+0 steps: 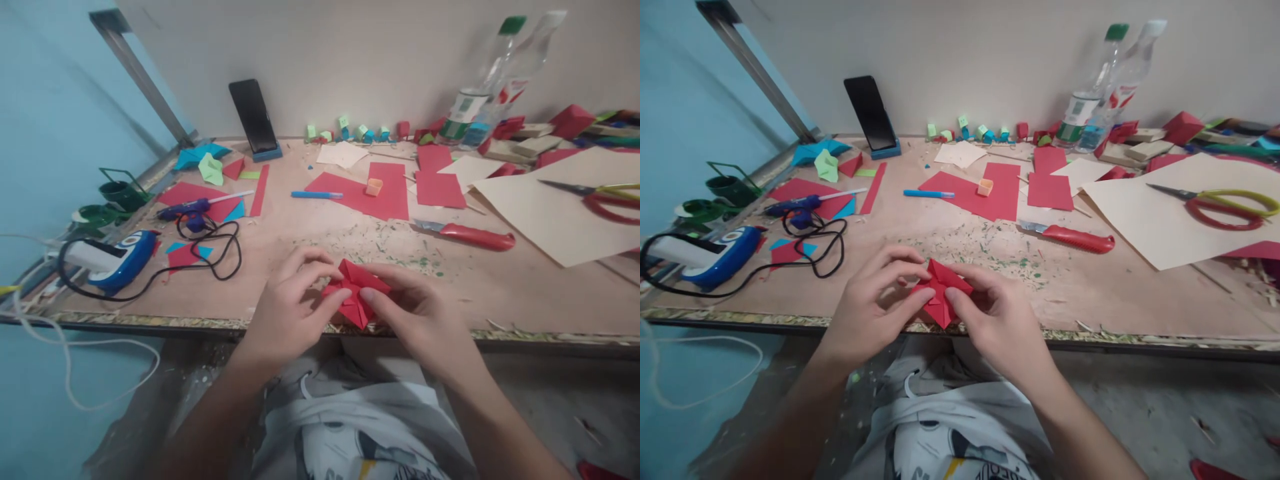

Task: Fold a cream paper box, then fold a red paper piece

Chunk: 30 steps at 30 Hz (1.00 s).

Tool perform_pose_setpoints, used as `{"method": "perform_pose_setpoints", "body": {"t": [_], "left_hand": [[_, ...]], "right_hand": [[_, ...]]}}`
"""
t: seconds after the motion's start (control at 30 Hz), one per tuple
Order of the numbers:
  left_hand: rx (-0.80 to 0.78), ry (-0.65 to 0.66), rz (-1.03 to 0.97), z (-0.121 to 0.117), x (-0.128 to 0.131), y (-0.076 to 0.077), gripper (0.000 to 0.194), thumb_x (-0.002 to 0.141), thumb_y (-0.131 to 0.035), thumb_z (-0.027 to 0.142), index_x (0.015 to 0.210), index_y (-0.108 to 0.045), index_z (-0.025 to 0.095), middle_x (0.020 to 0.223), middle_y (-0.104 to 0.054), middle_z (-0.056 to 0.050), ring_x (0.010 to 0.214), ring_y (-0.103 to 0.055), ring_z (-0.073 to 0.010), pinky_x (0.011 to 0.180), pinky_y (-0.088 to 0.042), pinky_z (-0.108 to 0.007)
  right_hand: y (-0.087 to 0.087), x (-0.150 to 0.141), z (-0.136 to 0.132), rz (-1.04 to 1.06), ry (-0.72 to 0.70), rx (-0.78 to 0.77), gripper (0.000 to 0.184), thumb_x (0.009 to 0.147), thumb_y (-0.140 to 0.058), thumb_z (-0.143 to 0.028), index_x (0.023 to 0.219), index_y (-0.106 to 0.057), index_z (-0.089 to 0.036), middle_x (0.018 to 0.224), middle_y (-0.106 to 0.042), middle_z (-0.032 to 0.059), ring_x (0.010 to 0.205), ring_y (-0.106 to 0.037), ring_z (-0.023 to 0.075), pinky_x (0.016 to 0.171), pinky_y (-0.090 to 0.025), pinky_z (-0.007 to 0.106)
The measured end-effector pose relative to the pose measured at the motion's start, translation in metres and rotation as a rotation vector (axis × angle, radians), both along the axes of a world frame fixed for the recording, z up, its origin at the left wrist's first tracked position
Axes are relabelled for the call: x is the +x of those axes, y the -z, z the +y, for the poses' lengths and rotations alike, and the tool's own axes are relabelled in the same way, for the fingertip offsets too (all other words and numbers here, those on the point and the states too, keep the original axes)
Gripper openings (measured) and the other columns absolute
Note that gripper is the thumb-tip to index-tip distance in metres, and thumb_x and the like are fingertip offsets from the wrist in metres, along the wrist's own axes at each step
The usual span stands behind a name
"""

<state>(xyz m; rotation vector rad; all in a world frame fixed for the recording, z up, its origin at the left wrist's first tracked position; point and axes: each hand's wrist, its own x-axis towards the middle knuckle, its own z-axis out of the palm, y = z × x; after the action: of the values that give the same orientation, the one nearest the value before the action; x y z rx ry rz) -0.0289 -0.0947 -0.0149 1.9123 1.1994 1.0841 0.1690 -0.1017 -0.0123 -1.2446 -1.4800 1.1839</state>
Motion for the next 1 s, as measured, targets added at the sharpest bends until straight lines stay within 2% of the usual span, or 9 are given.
{"method": "perform_pose_setpoints", "body": {"t": [0.1,0.2,0.33,0.47,0.6,0.7,0.87,1.0], "left_hand": [[-0.013,-0.003,0.048,0.001,0.001,0.002,0.004,0.097,-0.065,0.02,0.099,-0.069,0.02,0.117,-0.058,-0.01,0.11,-0.063,-0.0213,0.081,-0.059,-0.027],[-0.071,0.026,0.024,0.003,0.001,0.002,0.006,0.096,-0.063,0.017,0.094,-0.068,0.019,0.12,-0.057,-0.009,0.112,-0.063,-0.0212,0.083,-0.06,-0.028],[-0.21,0.014,-0.176,0.004,-0.003,-0.001,0.008,0.091,-0.068,0.018,0.083,-0.068,0.017,0.118,-0.057,-0.006,0.088,-0.065,-0.0127,0.07,-0.057,-0.021],[-0.291,-0.072,-0.404,0.008,-0.009,-0.003,0.012,0.083,-0.073,0.018,0.074,-0.065,0.015,0.099,-0.067,-0.004,0.077,-0.063,-0.0114,0.067,-0.054,-0.022],[-0.336,-0.14,-0.466,0.01,-0.011,-0.003,0.012,0.078,-0.076,0.019,0.073,-0.065,0.016,0.077,-0.069,-0.001,0.071,-0.063,-0.0123,0.066,-0.053,-0.022],[-0.321,-0.177,-0.459,0.01,-0.011,-0.003,0.01,0.076,-0.076,0.017,0.074,-0.067,0.015,0.072,-0.068,0.0,0.065,-0.062,-0.0107,0.063,-0.052,-0.021],[-0.253,-0.199,-0.432,0.01,-0.011,-0.001,0.009,0.078,-0.075,0.019,0.075,-0.068,0.015,0.072,-0.07,0.0,0.067,-0.066,-0.0126,0.063,-0.054,-0.023],[-0.203,-0.215,-0.444,0.011,-0.011,0.001,0.008,0.079,-0.076,0.019,0.079,-0.069,0.016,0.076,-0.071,0.0,0.071,-0.068,-0.0127,0.067,-0.055,-0.023]], "right_hand": [[0.003,0.001,-0.001,-0.05,0.008,0.045,0.023,0.095,-0.071,-0.029,0.115,-0.08,-0.023,0.102,-0.083,0.0055,0.079,-0.075,0.0183,0.066,-0.06,0.027],[0.004,0.001,-0.002,-0.088,0.003,0.063,0.02,0.095,-0.071,-0.029,0.112,-0.078,-0.022,0.097,-0.083,0.005,0.074,-0.074,0.0173,0.063,-0.058,0.026],[0.004,-0.001,-0.002,-0.106,0.042,0.081,0.018,0.094,-0.071,-0.028,0.109,-0.079,-0.022,0.1,-0.082,0.0052,0.079,-0.075,0.0182,0.068,-0.06,0.026],[0.003,-0.001,0.001,-0.034,0.052,0.009,0.018,0.092,-0.073,-0.029,0.107,-0.08,-0.022,0.098,-0.082,0.0051,0.078,-0.076,0.0187,0.065,-0.061,0.025],[-0.001,0.003,0.004,0.095,0.025,-0.134,0.02,0.087,-0.078,-0.031,0.105,-0.081,-0.023,0.089,-0.083,0.004,0.072,-0.077,0.019,0.06,-0.062,0.025],[-0.004,0.005,0.005,0.129,0.025,-0.19,0.021,0.084,-0.081,-0.031,0.104,-0.081,-0.025,0.087,-0.083,0.004,0.069,-0.077,0.0193,0.059,-0.062,0.026],[-0.003,0.006,0.004,0.082,0.073,-0.199,0.022,0.083,-0.083,-0.035,0.103,-0.082,-0.026,0.084,-0.083,0.0053,0.07,-0.078,0.0214,0.059,-0.065,0.028],[-0.001,0.007,0.003,0.078,0.027,-0.202,0.025,0.084,-0.083,-0.039,0.104,-0.082,-0.024,0.086,-0.084,0.0068,0.07,-0.079,0.023,0.059,-0.066,0.03]]}}
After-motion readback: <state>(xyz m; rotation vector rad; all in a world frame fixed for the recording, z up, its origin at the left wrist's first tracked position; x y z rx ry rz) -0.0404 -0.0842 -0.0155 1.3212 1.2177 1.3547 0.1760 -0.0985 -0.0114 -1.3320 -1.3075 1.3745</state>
